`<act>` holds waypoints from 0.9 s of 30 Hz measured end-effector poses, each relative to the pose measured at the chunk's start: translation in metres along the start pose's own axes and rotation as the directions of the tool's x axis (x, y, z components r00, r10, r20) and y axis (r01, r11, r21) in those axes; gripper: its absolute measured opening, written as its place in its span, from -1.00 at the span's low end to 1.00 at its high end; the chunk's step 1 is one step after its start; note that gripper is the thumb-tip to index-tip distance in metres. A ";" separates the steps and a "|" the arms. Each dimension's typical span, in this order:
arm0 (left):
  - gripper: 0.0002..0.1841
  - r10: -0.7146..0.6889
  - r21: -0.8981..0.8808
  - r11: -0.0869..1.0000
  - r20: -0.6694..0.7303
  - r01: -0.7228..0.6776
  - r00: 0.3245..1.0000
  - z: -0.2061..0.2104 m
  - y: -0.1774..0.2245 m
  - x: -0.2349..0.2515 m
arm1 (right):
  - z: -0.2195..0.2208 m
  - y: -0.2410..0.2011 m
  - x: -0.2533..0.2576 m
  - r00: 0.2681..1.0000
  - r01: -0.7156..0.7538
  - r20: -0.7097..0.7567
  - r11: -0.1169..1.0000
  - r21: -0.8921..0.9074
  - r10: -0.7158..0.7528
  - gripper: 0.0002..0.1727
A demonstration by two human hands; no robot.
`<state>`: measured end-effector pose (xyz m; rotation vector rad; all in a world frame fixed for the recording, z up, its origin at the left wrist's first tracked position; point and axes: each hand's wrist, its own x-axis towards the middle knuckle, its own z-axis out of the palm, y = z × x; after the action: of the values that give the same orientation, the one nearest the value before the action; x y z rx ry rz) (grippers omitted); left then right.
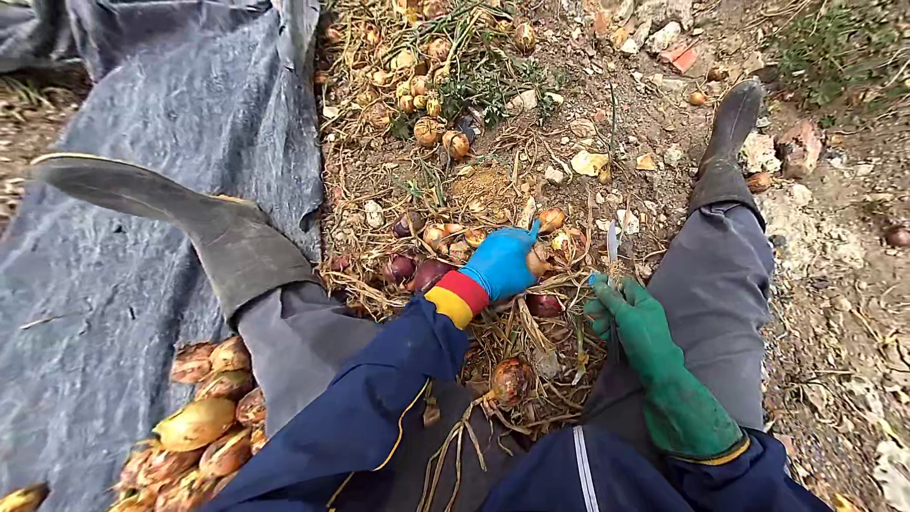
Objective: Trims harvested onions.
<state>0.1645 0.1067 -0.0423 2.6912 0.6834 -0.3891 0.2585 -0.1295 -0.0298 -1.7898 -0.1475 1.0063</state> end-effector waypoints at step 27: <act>0.00 -0.113 -0.385 0.917 0.007 0.106 0.994 0.036 0.008 -0.163 | 0.059 0.018 -0.042 0.813 -0.157 0.498 0.938 -0.310 0.301 -0.13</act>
<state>0.0245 0.0196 -0.0171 2.2922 0.8229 -0.2312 0.1849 -0.1170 -0.0280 -1.7292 -0.4351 1.7294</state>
